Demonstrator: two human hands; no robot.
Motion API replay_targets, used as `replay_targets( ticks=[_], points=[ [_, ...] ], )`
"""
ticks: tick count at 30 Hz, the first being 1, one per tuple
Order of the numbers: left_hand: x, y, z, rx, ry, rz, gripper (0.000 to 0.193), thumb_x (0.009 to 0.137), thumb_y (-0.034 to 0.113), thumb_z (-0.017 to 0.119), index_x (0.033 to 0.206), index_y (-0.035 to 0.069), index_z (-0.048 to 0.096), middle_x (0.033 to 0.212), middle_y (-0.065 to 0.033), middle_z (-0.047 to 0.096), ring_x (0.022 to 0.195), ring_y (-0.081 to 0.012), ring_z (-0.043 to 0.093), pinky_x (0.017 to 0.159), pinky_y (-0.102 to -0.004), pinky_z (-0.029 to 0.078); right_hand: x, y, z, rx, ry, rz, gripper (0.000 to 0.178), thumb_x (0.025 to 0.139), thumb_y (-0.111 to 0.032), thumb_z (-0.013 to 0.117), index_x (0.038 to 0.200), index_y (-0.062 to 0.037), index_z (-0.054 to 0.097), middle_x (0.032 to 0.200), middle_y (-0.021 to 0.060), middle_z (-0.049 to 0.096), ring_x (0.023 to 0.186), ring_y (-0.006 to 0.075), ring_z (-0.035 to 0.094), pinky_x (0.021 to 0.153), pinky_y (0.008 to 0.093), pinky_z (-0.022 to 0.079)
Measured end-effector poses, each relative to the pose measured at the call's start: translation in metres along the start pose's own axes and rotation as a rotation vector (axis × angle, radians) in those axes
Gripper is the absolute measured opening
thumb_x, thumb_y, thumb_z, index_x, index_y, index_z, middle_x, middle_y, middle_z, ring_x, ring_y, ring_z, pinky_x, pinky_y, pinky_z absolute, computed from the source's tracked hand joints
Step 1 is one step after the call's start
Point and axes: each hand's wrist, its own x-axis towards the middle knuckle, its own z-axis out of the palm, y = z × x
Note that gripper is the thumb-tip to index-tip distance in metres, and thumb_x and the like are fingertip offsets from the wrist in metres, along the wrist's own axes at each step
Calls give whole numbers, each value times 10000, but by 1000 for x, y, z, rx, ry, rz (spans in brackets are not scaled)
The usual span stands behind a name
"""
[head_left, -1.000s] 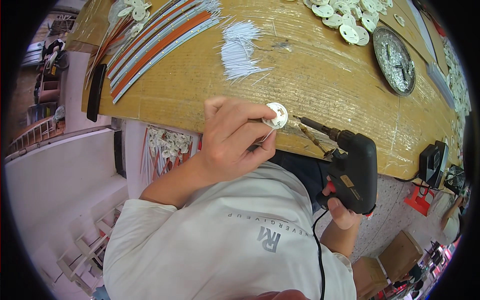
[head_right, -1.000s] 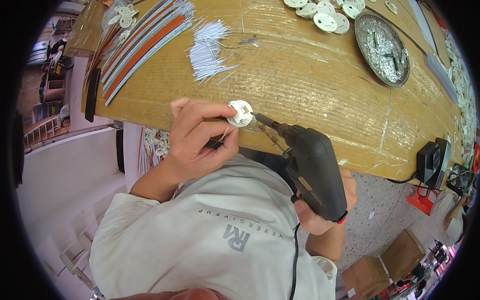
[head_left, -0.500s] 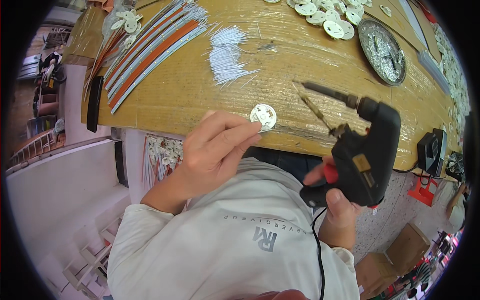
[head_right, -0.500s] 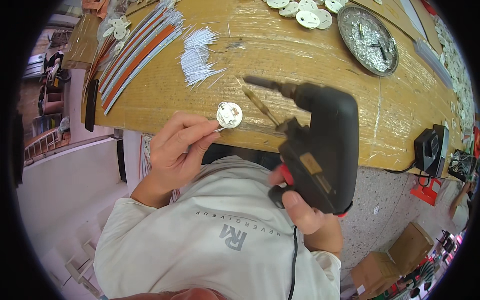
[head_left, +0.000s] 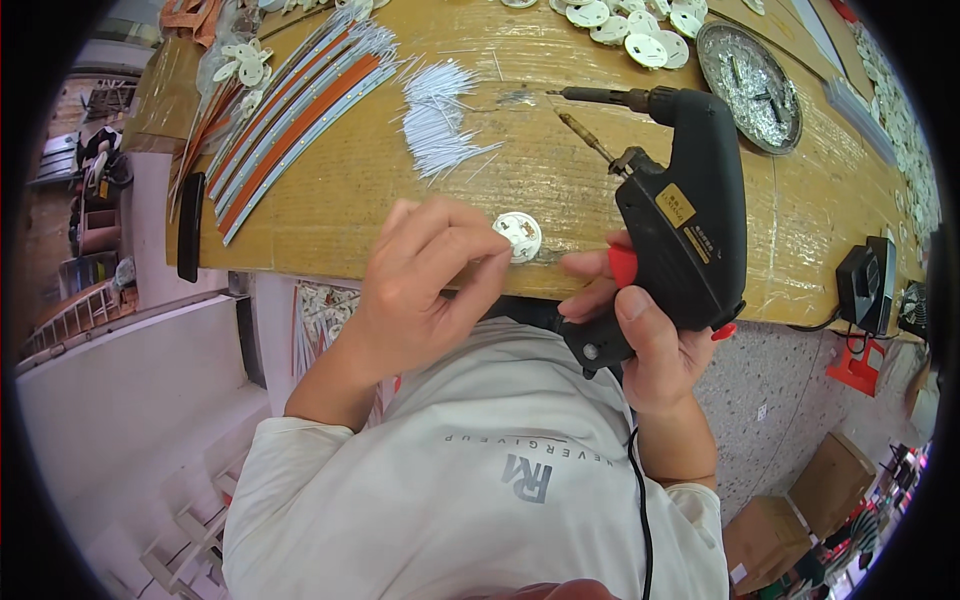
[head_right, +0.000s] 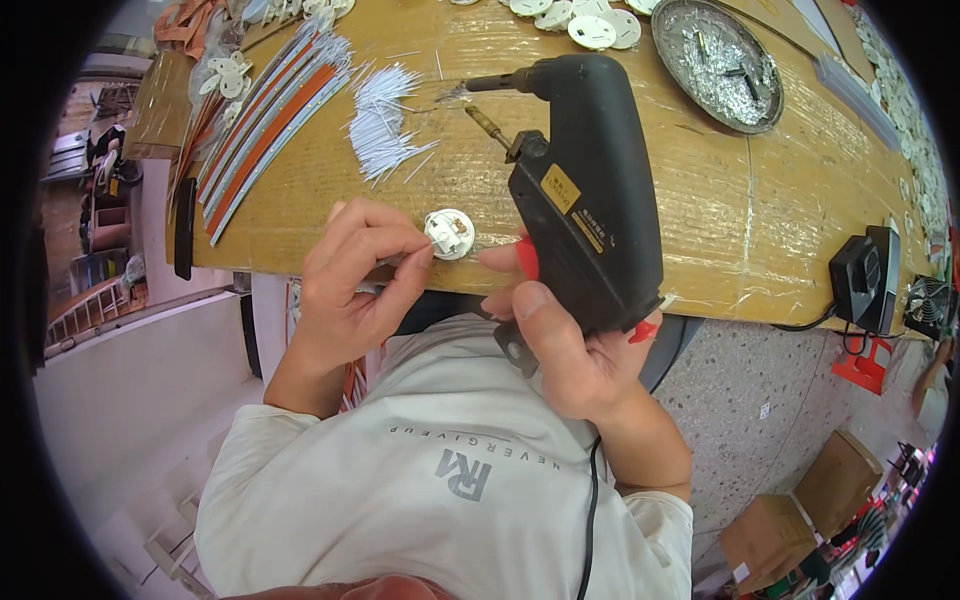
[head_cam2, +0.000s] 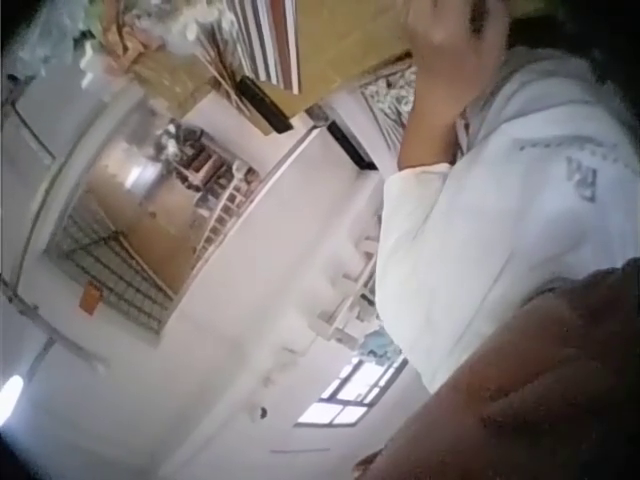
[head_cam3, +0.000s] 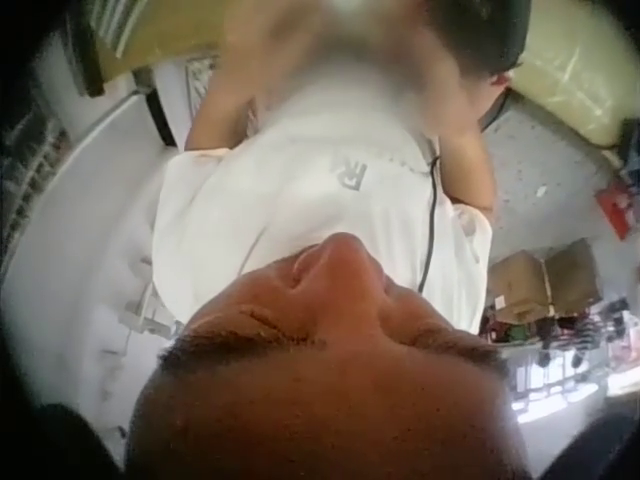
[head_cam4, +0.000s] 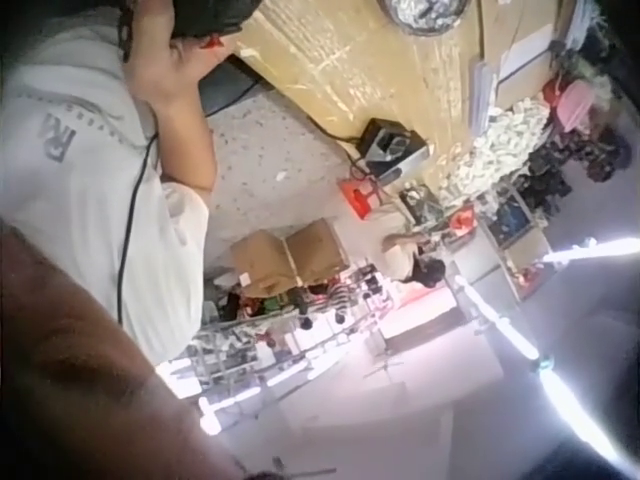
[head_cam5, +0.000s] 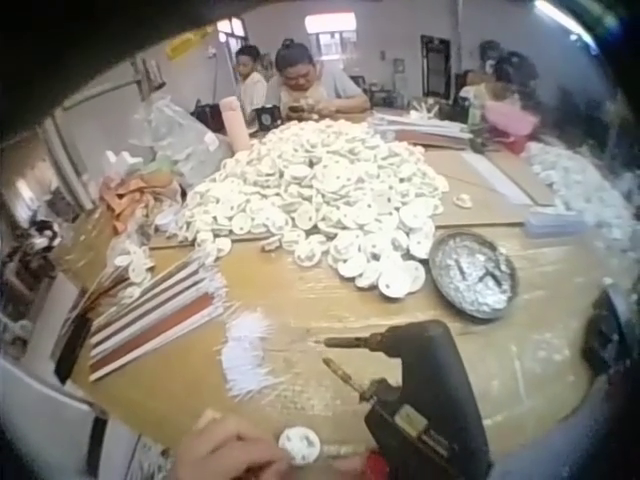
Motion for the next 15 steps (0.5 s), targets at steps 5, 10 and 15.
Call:
replay_targets(
  ticks=[5,10,15],
  points=[
    [14,1,0,71,-28,46,185,797,-67,795,938,27,718,973,-99,713,820,-228,614,695,-325,487,-1,0,3,-8,11,58,482,1028,-150,573,1431,106,505,1225,289,726,904,296,782,768,362,646],
    [18,5,-2,83,-76,4,188,768,-66,788,909,29,707,990,-95,729,815,-241,616,714,-330,479,6,7,10,-28,-110,9,432,1064,-115,533,1447,84,517,1323,269,695,995,312,780,775,354,654],
    [23,4,-5,117,-142,16,174,764,-50,784,881,38,691,968,-81,737,813,-234,630,724,-333,462,4,3,17,-17,-141,74,437,1065,-125,535,1451,78,525,1324,260,696,1012,315,775,797,379,656]
  ],
)
